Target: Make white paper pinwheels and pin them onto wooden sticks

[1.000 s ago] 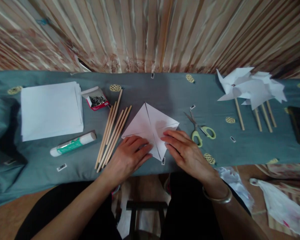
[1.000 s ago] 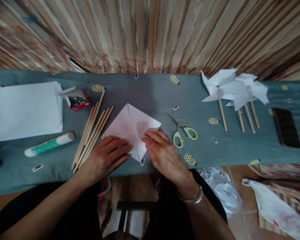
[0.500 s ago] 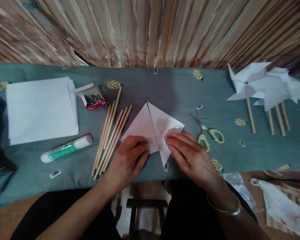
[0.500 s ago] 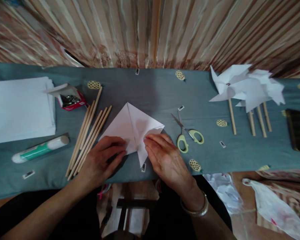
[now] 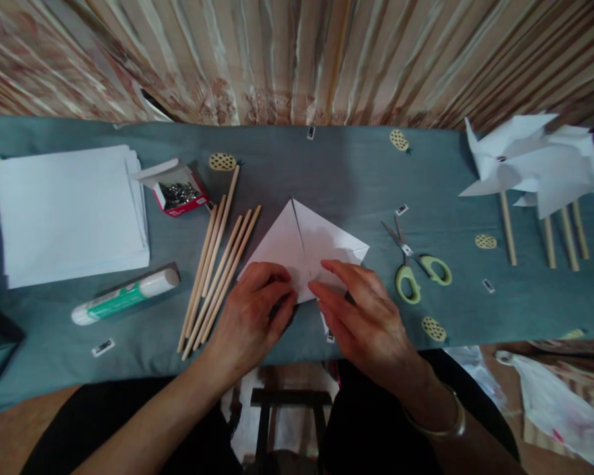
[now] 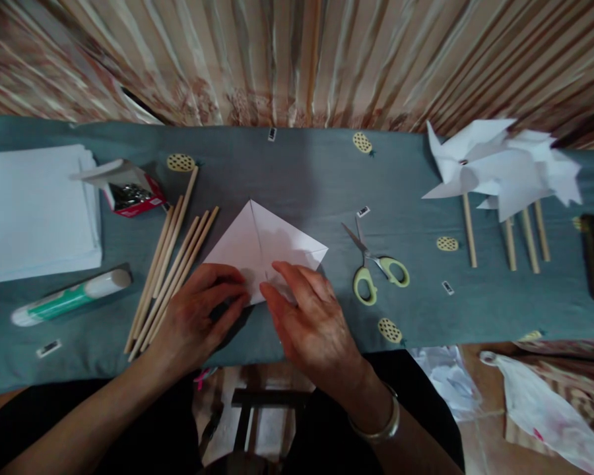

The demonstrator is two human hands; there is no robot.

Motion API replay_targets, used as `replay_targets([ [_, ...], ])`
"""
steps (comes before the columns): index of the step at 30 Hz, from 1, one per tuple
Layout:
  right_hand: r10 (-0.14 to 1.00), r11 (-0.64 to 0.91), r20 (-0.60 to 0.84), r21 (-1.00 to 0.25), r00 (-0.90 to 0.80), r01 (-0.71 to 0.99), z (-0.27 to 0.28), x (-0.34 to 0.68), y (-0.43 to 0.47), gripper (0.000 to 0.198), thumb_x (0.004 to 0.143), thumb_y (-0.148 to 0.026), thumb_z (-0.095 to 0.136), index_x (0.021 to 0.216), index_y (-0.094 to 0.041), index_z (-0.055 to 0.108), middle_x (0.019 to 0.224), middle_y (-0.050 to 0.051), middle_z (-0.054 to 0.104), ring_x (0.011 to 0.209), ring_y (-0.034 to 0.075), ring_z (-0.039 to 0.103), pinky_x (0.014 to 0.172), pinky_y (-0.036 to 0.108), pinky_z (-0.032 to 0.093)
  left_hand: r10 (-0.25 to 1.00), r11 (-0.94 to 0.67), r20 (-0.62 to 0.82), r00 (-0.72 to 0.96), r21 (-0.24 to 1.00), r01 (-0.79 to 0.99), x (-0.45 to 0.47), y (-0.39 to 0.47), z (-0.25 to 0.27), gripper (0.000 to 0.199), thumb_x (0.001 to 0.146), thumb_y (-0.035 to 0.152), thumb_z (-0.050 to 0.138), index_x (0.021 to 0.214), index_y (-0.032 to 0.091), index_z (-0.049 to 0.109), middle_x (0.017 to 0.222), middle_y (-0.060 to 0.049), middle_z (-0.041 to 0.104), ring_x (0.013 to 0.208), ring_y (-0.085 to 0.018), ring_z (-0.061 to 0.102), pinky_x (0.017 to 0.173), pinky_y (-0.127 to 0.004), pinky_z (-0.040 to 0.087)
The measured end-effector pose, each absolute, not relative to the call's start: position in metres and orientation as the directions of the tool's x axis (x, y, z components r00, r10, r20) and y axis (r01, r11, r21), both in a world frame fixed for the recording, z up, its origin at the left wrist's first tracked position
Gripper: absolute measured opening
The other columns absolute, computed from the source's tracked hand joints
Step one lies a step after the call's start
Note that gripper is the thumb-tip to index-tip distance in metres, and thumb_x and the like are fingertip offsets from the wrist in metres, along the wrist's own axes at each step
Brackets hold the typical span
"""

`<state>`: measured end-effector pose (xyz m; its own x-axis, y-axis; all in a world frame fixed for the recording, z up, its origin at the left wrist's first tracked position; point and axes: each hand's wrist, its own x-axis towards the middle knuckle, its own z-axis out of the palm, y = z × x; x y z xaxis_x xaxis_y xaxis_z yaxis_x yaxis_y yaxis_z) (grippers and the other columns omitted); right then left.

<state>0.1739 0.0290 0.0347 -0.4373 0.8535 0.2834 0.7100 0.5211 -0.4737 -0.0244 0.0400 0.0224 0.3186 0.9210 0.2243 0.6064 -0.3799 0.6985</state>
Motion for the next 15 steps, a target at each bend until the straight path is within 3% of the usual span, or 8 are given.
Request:
replay_targets([
  [4, 0.857, 0.515, 0.258, -0.432, -0.446, 0.740, 0.0320, 0.1729, 0.0274, 0.031, 0.090, -0.011, 0.057, 0.118, -0.021, 0.065, 0.138, 0.016, 0.056, 0.127, 0.030, 0.053, 0.101, 0.052, 0.050, 0.912, -0.403, 0.241, 0.333, 0.682, 0.611, -0.0242, 0.0422, 0.0224, 0.011, 0.089, 0.014, 0.057, 0.081, 0.016, 0.065, 0.091, -0.007, 0.063, 0.087, -0.017, 0.063, 0.079, -0.031, 0.057],
  [15, 0.869, 0.494, 0.230, -0.446, -0.437, 0.747, 0.0298, 0.1719, 0.0286, 0.034, 0.090, -0.011, 0.056, 0.120, -0.025, 0.064, 0.142, 0.012, 0.054, 0.130, 0.030, 0.050, 0.104, 0.054, 0.047, 0.910, -0.409, 0.240, 0.339, 0.666, 0.624, -0.0232, 0.0461, 0.0221, 0.012, 0.089, 0.015, 0.057, 0.079, 0.017, 0.064, 0.089, -0.006, 0.063, 0.084, -0.016, 0.063, 0.076, -0.031, 0.057],
])
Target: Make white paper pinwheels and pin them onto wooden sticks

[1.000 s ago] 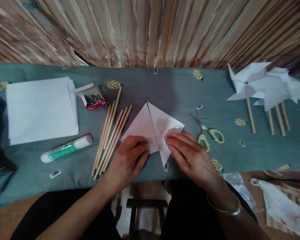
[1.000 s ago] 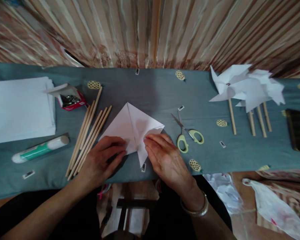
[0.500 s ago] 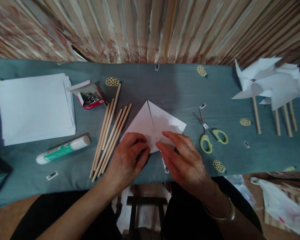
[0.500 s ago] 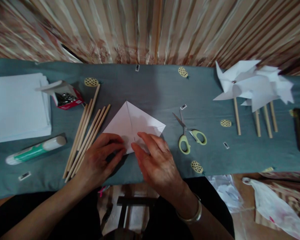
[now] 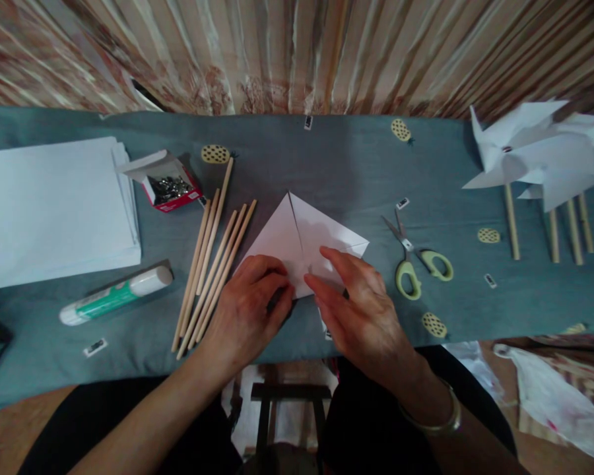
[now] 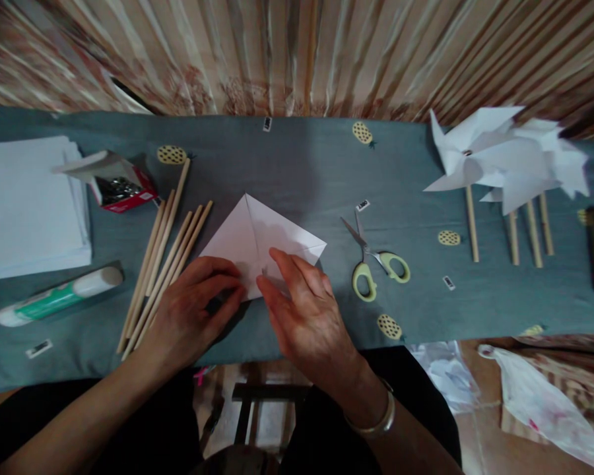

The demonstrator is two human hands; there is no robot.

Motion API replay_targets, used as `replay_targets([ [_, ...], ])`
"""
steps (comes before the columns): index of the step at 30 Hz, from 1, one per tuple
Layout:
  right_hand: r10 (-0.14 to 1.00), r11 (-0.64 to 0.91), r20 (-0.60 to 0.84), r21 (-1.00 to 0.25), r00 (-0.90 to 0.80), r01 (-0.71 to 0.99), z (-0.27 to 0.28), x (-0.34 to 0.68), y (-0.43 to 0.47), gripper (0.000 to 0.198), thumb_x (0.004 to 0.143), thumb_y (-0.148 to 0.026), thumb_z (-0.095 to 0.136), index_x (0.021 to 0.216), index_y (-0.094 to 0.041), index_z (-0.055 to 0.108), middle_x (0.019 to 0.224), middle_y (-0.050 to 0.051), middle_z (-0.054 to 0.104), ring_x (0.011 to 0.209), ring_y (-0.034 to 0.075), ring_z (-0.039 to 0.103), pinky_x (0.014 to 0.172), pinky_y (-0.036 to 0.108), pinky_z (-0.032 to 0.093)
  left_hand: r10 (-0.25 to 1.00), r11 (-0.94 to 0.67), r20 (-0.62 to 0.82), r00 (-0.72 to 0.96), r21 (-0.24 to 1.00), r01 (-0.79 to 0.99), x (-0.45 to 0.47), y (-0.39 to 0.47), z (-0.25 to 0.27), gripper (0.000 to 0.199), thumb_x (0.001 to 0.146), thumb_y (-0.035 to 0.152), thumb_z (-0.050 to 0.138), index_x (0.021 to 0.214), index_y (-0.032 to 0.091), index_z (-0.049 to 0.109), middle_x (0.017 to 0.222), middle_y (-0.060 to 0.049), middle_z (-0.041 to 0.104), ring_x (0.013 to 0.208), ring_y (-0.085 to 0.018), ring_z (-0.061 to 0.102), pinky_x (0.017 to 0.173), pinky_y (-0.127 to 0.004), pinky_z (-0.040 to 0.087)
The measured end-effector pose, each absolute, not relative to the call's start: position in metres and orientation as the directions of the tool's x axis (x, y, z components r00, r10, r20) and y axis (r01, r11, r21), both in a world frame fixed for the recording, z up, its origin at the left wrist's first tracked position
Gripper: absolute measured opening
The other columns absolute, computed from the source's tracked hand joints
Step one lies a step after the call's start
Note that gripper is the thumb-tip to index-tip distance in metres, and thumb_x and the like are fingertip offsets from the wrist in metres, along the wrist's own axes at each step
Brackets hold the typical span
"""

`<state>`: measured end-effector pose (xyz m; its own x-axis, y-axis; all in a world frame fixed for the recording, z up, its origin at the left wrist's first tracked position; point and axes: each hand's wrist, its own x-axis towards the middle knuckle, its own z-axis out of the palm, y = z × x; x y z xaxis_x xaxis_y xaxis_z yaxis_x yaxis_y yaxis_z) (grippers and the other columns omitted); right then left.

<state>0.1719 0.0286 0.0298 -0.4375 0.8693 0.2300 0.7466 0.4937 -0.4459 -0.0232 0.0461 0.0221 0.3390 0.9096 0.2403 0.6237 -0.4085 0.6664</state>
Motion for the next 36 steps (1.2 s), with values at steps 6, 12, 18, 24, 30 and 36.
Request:
replay_targets([
  [6, 0.862, 0.506, 0.228, -0.415, -0.452, 0.756, 0.0285, 0.1719, 0.0279, 0.032, 0.090, -0.012, 0.056, 0.119, -0.023, 0.064, 0.141, 0.013, 0.054, 0.131, 0.030, 0.049, 0.104, 0.053, 0.048, 0.908, -0.411, 0.235, 0.346, 0.657, 0.633, -0.0226, 0.0463, 0.0240, 0.011, 0.089, 0.015, 0.058, 0.079, 0.016, 0.063, 0.089, -0.006, 0.063, 0.085, -0.016, 0.063, 0.076, -0.031, 0.057],
  [12, 0.866, 0.499, 0.211, -0.415, -0.453, 0.761, 0.0281, 0.1705, 0.0285, 0.031, 0.091, -0.013, 0.055, 0.119, -0.023, 0.063, 0.142, 0.013, 0.053, 0.132, 0.030, 0.048, 0.104, 0.054, 0.047, 0.903, -0.422, 0.238, 0.358, 0.646, 0.636, -0.0223, 0.0481, 0.0247, 0.011, 0.088, 0.014, 0.058, 0.079, 0.016, 0.063, 0.090, -0.006, 0.062, 0.085, -0.016, 0.062, 0.075, -0.030, 0.057],
  [18, 0.860, 0.510, 0.206, -0.394, -0.468, 0.765, 0.0277, 0.1700, 0.0293, 0.028, 0.092, -0.013, 0.054, 0.117, -0.020, 0.065, 0.142, 0.016, 0.053, 0.131, 0.031, 0.048, 0.104, 0.054, 0.047, 0.904, -0.424, 0.247, 0.350, 0.633, 0.648, -0.0219, 0.0479, 0.0238, 0.011, 0.088, 0.014, 0.057, 0.078, 0.016, 0.061, 0.090, -0.006, 0.062, 0.084, -0.015, 0.062, 0.075, -0.029, 0.056],
  [24, 0.852, 0.524, 0.221, -0.367, -0.475, 0.768, 0.0265, 0.1691, 0.0309, 0.024, 0.092, -0.014, 0.055, 0.114, -0.017, 0.065, 0.141, 0.017, 0.054, 0.130, 0.031, 0.049, 0.102, 0.053, 0.048, 0.898, -0.436, 0.251, 0.360, 0.618, 0.655, -0.0211, 0.0493, 0.0251, 0.012, 0.088, 0.015, 0.057, 0.078, 0.015, 0.062, 0.089, -0.006, 0.062, 0.084, -0.016, 0.062, 0.075, -0.030, 0.056],
  [30, 0.845, 0.535, 0.252, -0.360, -0.472, 0.765, 0.0264, 0.1653, 0.0345, 0.021, 0.092, -0.013, 0.054, 0.110, -0.015, 0.066, 0.139, 0.019, 0.054, 0.128, 0.031, 0.050, 0.100, 0.051, 0.049, 0.896, -0.440, 0.250, 0.367, 0.608, 0.661, -0.0198, 0.0486, 0.0243, 0.011, 0.087, 0.013, 0.059, 0.077, 0.013, 0.063, 0.089, -0.007, 0.063, 0.083, -0.017, 0.062, 0.075, -0.031, 0.056],
  [36, 0.846, 0.532, 0.253, -0.354, -0.469, 0.769, 0.0258, 0.1625, 0.0377, 0.025, 0.090, -0.011, 0.056, 0.113, -0.014, 0.064, 0.140, 0.019, 0.054, 0.129, 0.031, 0.048, 0.102, 0.051, 0.048, 0.895, -0.443, 0.255, 0.366, 0.603, 0.664, -0.0197, 0.0495, 0.0239, 0.010, 0.086, 0.012, 0.059, 0.076, 0.012, 0.063, 0.089, -0.008, 0.063, 0.083, -0.018, 0.062, 0.076, -0.031, 0.057],
])
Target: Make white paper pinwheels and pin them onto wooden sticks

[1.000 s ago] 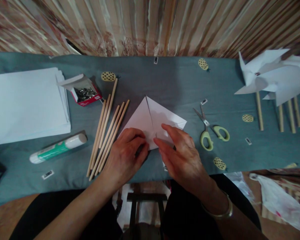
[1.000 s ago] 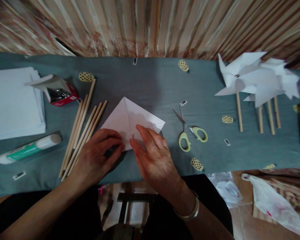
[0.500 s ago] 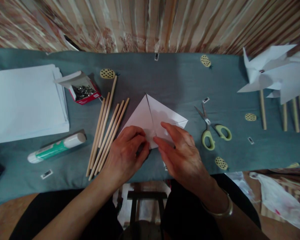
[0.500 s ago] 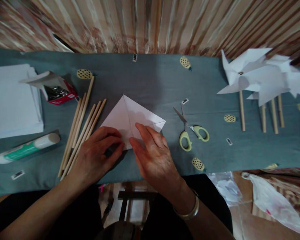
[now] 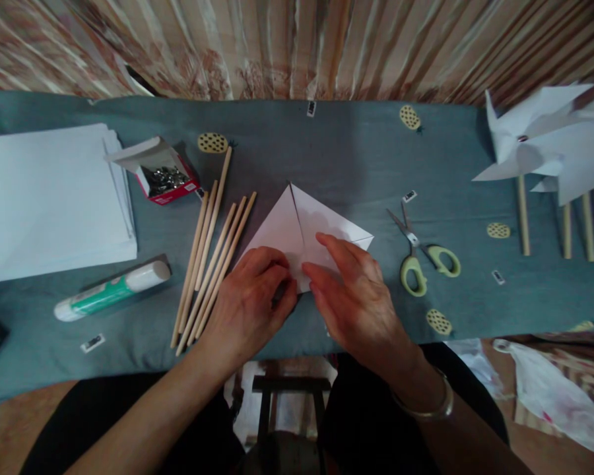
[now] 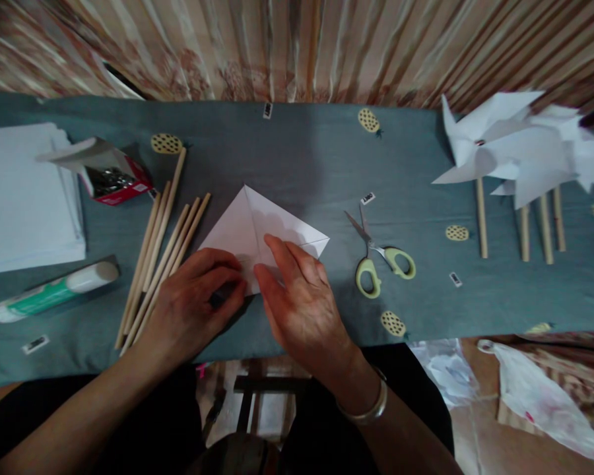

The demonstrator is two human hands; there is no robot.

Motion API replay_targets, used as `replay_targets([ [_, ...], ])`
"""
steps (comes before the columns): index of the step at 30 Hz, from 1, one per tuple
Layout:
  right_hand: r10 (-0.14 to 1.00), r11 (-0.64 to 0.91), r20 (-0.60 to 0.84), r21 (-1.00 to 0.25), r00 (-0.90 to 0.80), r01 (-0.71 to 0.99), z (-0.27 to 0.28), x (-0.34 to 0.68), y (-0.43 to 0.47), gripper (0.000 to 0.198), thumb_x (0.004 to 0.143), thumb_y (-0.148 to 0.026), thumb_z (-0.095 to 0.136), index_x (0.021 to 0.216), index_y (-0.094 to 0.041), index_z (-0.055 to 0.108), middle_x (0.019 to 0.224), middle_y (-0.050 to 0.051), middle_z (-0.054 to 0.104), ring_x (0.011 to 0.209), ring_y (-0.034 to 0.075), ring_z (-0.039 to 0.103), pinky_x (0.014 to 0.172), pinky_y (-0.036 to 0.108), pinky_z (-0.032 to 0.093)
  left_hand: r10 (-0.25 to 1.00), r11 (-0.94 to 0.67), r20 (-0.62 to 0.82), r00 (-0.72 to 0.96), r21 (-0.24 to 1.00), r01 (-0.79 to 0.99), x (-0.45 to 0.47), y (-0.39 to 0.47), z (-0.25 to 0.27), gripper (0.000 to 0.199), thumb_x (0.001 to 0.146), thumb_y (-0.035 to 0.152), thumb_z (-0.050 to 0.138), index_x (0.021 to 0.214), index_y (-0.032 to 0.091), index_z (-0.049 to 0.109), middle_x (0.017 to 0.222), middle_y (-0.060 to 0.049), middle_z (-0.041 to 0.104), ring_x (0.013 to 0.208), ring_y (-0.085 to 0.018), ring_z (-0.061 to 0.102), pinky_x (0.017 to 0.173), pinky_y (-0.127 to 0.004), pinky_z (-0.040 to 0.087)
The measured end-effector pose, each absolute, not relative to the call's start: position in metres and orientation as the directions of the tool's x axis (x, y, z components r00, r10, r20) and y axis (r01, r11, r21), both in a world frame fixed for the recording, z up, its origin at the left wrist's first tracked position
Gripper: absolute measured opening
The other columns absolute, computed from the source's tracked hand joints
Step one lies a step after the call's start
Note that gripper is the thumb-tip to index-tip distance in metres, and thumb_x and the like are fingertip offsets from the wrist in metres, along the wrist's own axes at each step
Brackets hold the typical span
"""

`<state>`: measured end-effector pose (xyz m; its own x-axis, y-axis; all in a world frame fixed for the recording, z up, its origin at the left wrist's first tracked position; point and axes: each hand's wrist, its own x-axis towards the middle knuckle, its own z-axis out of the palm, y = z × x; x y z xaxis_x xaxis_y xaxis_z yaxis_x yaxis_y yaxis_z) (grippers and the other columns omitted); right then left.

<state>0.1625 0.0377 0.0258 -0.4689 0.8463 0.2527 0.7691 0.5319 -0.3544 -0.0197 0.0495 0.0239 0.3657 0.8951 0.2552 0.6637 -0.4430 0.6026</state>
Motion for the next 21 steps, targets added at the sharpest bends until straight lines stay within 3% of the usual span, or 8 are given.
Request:
replay_targets([
  [21, 0.844, 0.533, 0.259, -0.319, -0.469, 0.784, 0.0252, 0.1596, 0.0396, 0.025, 0.090, -0.012, 0.056, 0.114, -0.015, 0.064, 0.139, 0.018, 0.054, 0.129, 0.030, 0.049, 0.103, 0.048, 0.048, 0.896, -0.434, 0.216, 0.389, 0.617, 0.657, -0.0209, 0.0501, 0.0241, 0.012, 0.087, 0.013, 0.058, 0.076, 0.014, 0.064, 0.090, -0.008, 0.063, 0.084, -0.018, 0.062, 0.076, -0.031, 0.056],
])
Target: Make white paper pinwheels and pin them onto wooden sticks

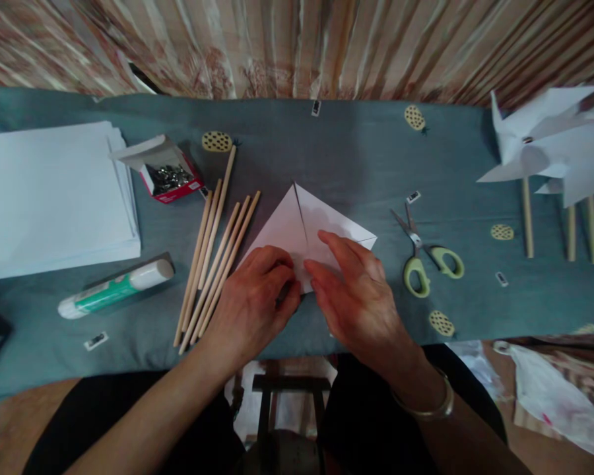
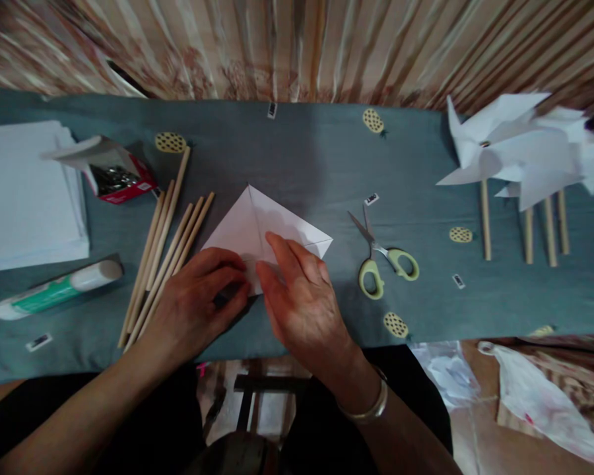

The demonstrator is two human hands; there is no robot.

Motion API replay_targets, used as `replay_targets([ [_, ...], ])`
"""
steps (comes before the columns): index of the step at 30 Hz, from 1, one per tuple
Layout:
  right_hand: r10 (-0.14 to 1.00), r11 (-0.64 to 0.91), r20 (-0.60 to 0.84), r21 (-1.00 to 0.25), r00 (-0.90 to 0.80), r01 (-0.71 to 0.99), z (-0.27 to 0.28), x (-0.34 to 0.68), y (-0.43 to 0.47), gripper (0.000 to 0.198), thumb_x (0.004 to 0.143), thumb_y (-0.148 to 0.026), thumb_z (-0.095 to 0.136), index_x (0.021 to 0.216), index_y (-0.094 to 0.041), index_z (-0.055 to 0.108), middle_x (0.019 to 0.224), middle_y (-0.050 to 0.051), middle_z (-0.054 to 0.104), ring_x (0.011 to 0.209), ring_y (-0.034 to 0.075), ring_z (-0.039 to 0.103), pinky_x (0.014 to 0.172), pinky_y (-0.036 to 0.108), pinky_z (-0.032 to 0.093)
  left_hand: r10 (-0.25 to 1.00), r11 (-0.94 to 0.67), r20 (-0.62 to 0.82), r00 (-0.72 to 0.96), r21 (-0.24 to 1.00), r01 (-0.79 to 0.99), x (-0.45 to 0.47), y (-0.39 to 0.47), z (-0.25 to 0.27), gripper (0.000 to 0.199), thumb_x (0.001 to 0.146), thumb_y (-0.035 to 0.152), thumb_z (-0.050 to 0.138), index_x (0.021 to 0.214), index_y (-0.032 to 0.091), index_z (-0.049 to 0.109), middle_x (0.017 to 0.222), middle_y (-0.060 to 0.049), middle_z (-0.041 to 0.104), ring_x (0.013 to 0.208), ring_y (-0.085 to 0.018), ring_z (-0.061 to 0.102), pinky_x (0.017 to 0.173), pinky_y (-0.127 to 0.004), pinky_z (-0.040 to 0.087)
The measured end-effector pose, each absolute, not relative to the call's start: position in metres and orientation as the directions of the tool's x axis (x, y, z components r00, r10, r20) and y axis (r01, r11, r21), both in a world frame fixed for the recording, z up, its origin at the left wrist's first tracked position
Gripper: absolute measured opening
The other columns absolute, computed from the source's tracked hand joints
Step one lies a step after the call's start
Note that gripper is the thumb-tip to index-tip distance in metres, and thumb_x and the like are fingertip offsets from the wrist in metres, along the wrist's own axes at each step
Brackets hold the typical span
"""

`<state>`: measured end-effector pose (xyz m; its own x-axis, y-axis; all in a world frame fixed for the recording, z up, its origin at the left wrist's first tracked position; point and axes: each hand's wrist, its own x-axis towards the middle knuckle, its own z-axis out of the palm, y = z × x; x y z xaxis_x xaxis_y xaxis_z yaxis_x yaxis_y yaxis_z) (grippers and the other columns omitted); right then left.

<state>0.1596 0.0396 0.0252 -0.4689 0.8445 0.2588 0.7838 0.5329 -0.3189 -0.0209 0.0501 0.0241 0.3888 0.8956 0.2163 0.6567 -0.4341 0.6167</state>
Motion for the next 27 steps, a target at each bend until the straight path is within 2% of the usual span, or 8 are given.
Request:
replay_targets([
  [6, 0.847, 0.530, 0.252, -0.318, -0.469, 0.786, 0.025, 0.160, 0.041, 0.027, 0.092, -0.013, 0.055, 0.117, -0.015, 0.064, 0.140, 0.018, 0.054, 0.128, 0.030, 0.049, 0.102, 0.050, 0.048, 0.893, -0.437, 0.215, 0.395, 0.621, 0.650, -0.021, 0.050, 0.025, 0.011, 0.086, 0.012, 0.059, 0.077, 0.010, 0.065, 0.090, -0.010, 0.064, 0.085, -0.019, 0.062, 0.077, -0.033, 0.056],
  [15, 0.848, 0.528, 0.257, -0.351, -0.463, 0.773, 0.023, 0.154, 0.040, 0.030, 0.094, -0.008, 0.044, 0.117, -0.008, 0.064, 0.138, 0.022, 0.055, 0.131, 0.031, 0.047, 0.104, 0.051, 0.046, 0.900, -0.424, 0.205, 0.385, 0.617, 0.663, -0.021, 0.050, 0.024, 0.013, 0.088, 0.014, 0.057, 0.077, 0.014, 0.063, 0.090, -0.007, 0.064, 0.084, -0.018, 0.061, 0.076, -0.032, 0.055],
  [22, 0.899, 0.437, 0.230, -0.493, -0.372, 0.752, 0.019, 0.156, 0.045, 0.029, 0.094, -0.010, 0.044, 0.105, -0.018, 0.069, 0.144, 0.012, 0.051, 0.141, 0.027, 0.038, 0.112, 0.052, 0.038, 0.899, -0.425, 0.202, 0.387, 0.609, 0.670, -0.021, 0.051, 0.024, 0.013, 0.088, 0.016, 0.057, 0.077, 0.015, 0.063, 0.090, -0.007, 0.064, 0.084, -0.018, 0.062, 0.076, -0.031, 0.056],
  [27, 0.910, 0.410, 0.204, -0.554, -0.360, 0.725, 0.020, 0.164, 0.051, 0.030, 0.094, -0.013, 0.044, 0.106, -0.023, 0.069, 0.150, 0.007, 0.045, 0.145, 0.026, 0.032, 0.115, 0.055, 0.034, 0.906, -0.413, 0.199, 0.375, 0.618, 0.669, -0.020, 0.050, 0.024, 0.012, 0.087, 0.016, 0.057, 0.077, 0.014, 0.064, 0.089, -0.007, 0.064, 0.084, -0.018, 0.062, 0.077, -0.032, 0.056],
])
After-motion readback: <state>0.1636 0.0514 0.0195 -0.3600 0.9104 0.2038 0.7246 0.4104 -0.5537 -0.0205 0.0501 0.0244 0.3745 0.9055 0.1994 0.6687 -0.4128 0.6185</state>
